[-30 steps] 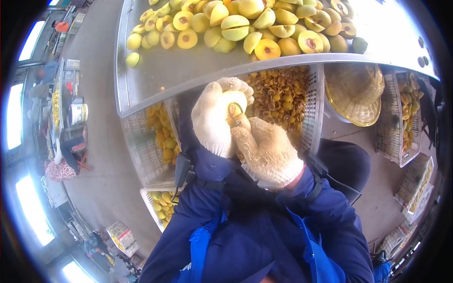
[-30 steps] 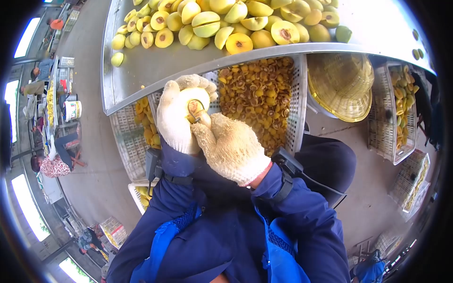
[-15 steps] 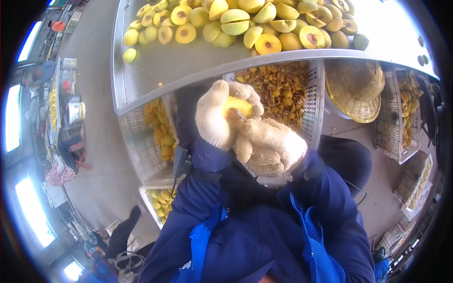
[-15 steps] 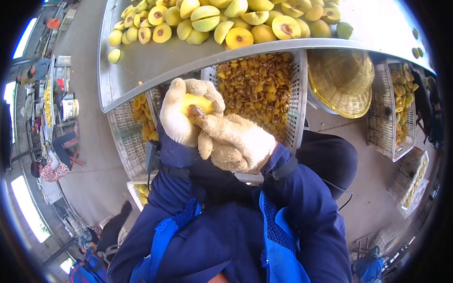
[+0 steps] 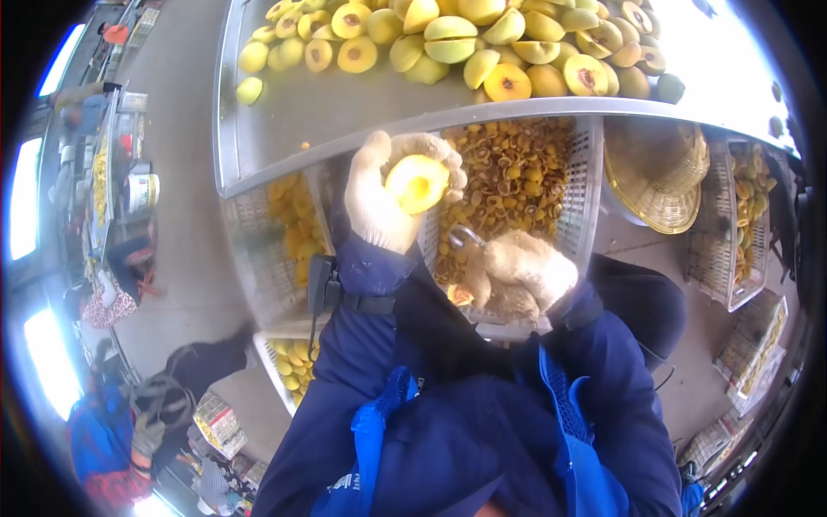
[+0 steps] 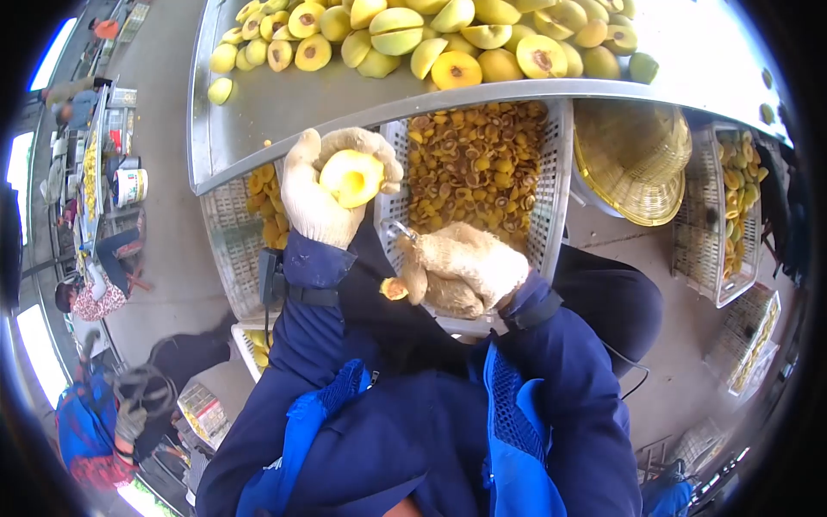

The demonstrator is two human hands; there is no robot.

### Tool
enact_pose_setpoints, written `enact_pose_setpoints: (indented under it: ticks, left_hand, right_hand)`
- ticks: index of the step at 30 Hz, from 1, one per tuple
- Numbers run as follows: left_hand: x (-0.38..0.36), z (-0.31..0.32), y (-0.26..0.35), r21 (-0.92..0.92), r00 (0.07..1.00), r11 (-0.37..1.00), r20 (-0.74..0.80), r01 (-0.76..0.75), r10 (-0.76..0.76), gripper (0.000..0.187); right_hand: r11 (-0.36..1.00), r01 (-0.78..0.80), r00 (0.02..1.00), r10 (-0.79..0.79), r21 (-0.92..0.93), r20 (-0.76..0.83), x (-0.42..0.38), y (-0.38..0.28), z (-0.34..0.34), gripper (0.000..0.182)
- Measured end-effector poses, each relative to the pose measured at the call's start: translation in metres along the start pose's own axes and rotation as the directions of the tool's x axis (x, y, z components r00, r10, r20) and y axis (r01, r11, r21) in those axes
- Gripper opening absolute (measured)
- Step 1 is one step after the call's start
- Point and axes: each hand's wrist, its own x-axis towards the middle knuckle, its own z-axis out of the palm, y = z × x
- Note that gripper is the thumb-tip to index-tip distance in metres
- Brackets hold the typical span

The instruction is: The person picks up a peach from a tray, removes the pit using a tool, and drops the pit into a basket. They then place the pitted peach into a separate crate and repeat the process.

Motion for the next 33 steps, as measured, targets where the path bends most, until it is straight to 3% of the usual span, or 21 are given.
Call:
enact_pose_setpoints:
  ticks: [1,4,5,8,9,12,13,18,21,22,23,24,25,26,27,28,29,30,31,32,33]
  left_hand:
    - [-0.003,0.000,0.002,-0.032,1.000,0.999,0.002,0.006,-0.006,0.071]
    - [-0.003,0.002,0.004,-0.092,1.000,0.996,0.011,0.016,-0.015,0.071]
    - [-0.003,0.002,0.002,-0.086,1.000,0.996,0.004,0.024,-0.023,0.071]
    - [-0.007,0.008,-0.006,-0.016,0.999,0.999,-0.017,0.049,-0.050,0.070]
    - [-0.008,0.010,-0.008,0.017,0.998,0.998,-0.024,0.054,-0.054,0.069]
    - [-0.011,0.016,-0.013,0.052,0.997,0.998,-0.072,0.026,-0.022,0.068]
    - [-0.012,0.017,-0.013,0.054,0.996,0.998,-0.079,0.032,-0.027,0.068]
    - [-0.011,0.024,-0.016,0.096,0.985,0.995,-0.171,0.040,-0.023,0.067]
    - [-0.015,0.011,-0.006,0.055,0.998,0.998,-0.041,-0.036,0.039,0.065]
    - [-0.023,0.004,0.004,0.139,0.990,0.988,-0.116,-0.062,0.078,0.066]
    - [-0.032,-0.011,0.022,0.311,0.987,0.948,-0.116,-0.073,0.114,0.056]
    - [-0.043,-0.018,0.053,0.748,0.986,0.656,-0.007,-0.104,0.165,0.041]
    - [-0.048,-0.041,0.072,0.822,0.986,0.569,-0.060,-0.040,0.157,0.030]
    - [-0.048,-0.054,0.095,0.997,0.972,0.077,0.003,-0.022,0.236,0.031]
    - [-0.045,-0.070,0.115,0.967,0.928,-0.255,0.096,-0.002,0.359,0.027]
    - [-0.030,-0.087,0.133,0.990,0.877,-0.091,-0.048,0.104,0.479,0.026]
    - [-0.012,-0.087,0.156,0.987,0.826,-0.130,-0.007,0.097,0.563,0.025]
    - [0.015,-0.103,0.172,0.991,0.770,-0.124,0.036,0.056,0.637,0.023]
    - [0.046,-0.115,0.183,0.996,0.731,-0.066,0.003,0.059,0.683,0.027]
    - [0.085,-0.141,0.194,0.986,0.716,-0.163,0.089,0.036,0.693,0.041]
    - [0.111,-0.141,0.202,0.959,0.726,-0.249,0.075,0.135,0.684,0.046]
  right_hand:
    - [0.982,-0.186,0.980,0.186,0.003,-0.065,-0.003,-0.013,0.003,0.056]
    - [0.985,-0.025,0.985,-0.005,-0.173,-0.174,0.004,-0.016,0.019,0.054]
    - [0.989,-0.109,0.981,0.091,-0.099,-0.170,0.002,-0.023,0.022,0.051]
    - [0.953,-0.097,0.924,-0.020,-0.286,-0.382,0.016,-0.027,0.044,0.048]
    - [0.883,-0.027,0.914,-0.169,-0.470,-0.369,0.020,-0.020,0.039,0.045]
    - [0.775,0.112,0.867,-0.382,-0.621,-0.319,0.027,-0.012,0.036,0.042]
    - [0.698,0.078,0.863,-0.405,-0.712,-0.302,0.024,-0.015,0.036,0.041]
    - [0.301,-0.124,0.876,-0.415,-0.946,-0.246,0.006,-0.024,0.032,0.039]
    - [0.207,-0.191,0.911,-0.328,-0.960,-0.252,-0.008,-0.034,0.037,0.041]
    - [0.185,-0.164,0.913,-0.344,-0.969,-0.219,-0.012,-0.035,0.036,0.039]
    - [0.120,-0.090,0.912,-0.389,-0.989,-0.130,-0.016,-0.030,0.029,0.039]
    - [0.058,-0.023,0.906,-0.422,-0.998,-0.045,-0.018,-0.025,0.023,0.039]
    - [0.081,-0.005,0.904,-0.425,-0.997,-0.039,-0.019,-0.027,0.024,0.038]
    - [0.046,0.036,0.896,-0.444,-0.998,0.012,-0.020,-0.028,0.024,0.039]
    - [0.009,0.075,0.885,-0.461,-0.997,0.062,-0.020,-0.029,0.023,0.040]
    - [0.019,0.001,0.896,-0.443,-1.000,-0.008,-0.018,-0.032,0.025,0.041]
    - [0.027,-0.073,0.903,-0.423,-0.997,-0.078,-0.016,-0.035,0.026,0.043]
    - [0.186,-0.247,0.890,-0.345,-0.951,-0.298,-0.010,-0.033,0.034,0.046]
    - [0.202,-0.233,0.903,-0.318,-0.951,-0.288,-0.008,-0.026,0.030,0.048]
    - [0.216,-0.201,0.924,-0.283,-0.956,-0.258,-0.005,-0.027,0.026,0.051]
    - [0.234,-0.200,0.936,-0.241,-0.951,-0.256,-0.005,-0.035,0.032,0.053]
